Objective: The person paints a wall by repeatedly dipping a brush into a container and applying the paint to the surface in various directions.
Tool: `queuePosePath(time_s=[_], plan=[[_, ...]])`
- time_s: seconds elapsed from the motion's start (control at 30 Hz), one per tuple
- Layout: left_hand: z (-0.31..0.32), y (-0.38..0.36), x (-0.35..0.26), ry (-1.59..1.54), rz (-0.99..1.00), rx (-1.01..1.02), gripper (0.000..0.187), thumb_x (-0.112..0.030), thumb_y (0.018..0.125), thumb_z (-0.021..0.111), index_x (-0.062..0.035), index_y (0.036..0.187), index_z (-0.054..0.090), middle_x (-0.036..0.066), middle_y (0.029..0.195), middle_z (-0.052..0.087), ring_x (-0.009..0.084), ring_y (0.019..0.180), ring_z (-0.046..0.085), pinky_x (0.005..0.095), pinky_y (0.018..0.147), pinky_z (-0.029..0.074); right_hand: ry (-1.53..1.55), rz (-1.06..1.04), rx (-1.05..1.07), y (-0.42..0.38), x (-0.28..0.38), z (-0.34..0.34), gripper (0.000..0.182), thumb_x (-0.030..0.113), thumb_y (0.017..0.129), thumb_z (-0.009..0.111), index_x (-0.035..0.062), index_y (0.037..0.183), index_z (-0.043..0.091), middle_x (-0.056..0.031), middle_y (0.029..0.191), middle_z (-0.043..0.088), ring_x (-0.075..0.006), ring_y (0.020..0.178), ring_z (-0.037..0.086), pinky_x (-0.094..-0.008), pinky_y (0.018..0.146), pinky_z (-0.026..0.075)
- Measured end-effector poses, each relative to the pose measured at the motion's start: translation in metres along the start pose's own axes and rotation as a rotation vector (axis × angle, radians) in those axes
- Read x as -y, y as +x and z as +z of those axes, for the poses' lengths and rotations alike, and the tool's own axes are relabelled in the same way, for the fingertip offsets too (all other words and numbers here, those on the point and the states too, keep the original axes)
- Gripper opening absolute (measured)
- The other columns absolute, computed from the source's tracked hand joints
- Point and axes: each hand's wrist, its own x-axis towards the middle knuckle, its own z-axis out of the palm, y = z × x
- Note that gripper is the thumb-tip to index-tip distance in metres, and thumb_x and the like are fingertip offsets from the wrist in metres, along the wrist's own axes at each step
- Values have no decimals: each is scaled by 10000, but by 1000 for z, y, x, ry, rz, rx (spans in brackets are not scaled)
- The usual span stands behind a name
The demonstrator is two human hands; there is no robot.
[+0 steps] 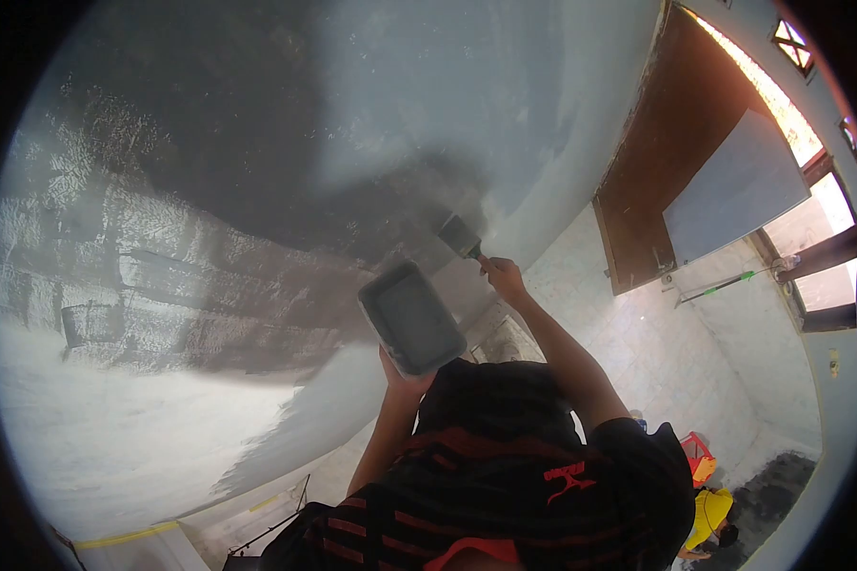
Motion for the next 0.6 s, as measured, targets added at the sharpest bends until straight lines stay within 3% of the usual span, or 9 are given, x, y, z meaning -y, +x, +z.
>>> queuePosePath(time_s=[0.1, 0.17, 0.27, 0.37, 0.6], plan=[[-6, 2, -2, 11, 3, -17, 489, -446, 1089, 441, -114, 1401, 621, 91, 1343, 695, 344, 1241, 662, 546, 1092, 509, -17, 14, -44, -8, -7, 1, 547, 532, 1061, 620, 58, 811, 728, 25, 585, 481, -102, 562, 460, -327, 559, 374], [-30, 8, -3, -17, 1, 12, 679, -536, 1048, 516, -137, 1594, 464, 167, 1542, 562, 442, 1447, 506, 686, 1172, 390, 123, -12, -29, -15, 2, 4, 516, 484, 1074, 626, 43, 819, 704, 29, 606, 483, -103, 583, 458, -325, 571, 375], [-14, 3, -4, 24, -10, 83, 670, -532, 1052, 512, -144, 1596, 463, 152, 1541, 568, 425, 1454, 507, 676, 1175, 392, 233, -141, 13, -20, 40, 19, 492, 442, 1084, 630, 24, 829, 680, 31, 639, 492, -103, 608, 458, -321, 579, 372], [5, -5, -6, 5, -56, 139, 664, -531, 1058, 505, -149, 1601, 458, 140, 1550, 565, 415, 1459, 507, 669, 1183, 384, 135, -288, 86, -16, 70, 33, 519, 467, 1094, 599, 16, 849, 675, -3, 655, 514, -120, 629, 486, -332, 595, 392], [-4, -8, -7, 34, -26, 124, 673, -534, 1060, 497, -144, 1607, 449, 136, 1566, 554, 419, 1458, 506, 673, 1186, 376, -71, -212, 77, -2, 46, 53, 622, 545, 1096, 522, 20, 798, 675, -126, 658, 583, -228, 637, 575, -407, 647, 460]])
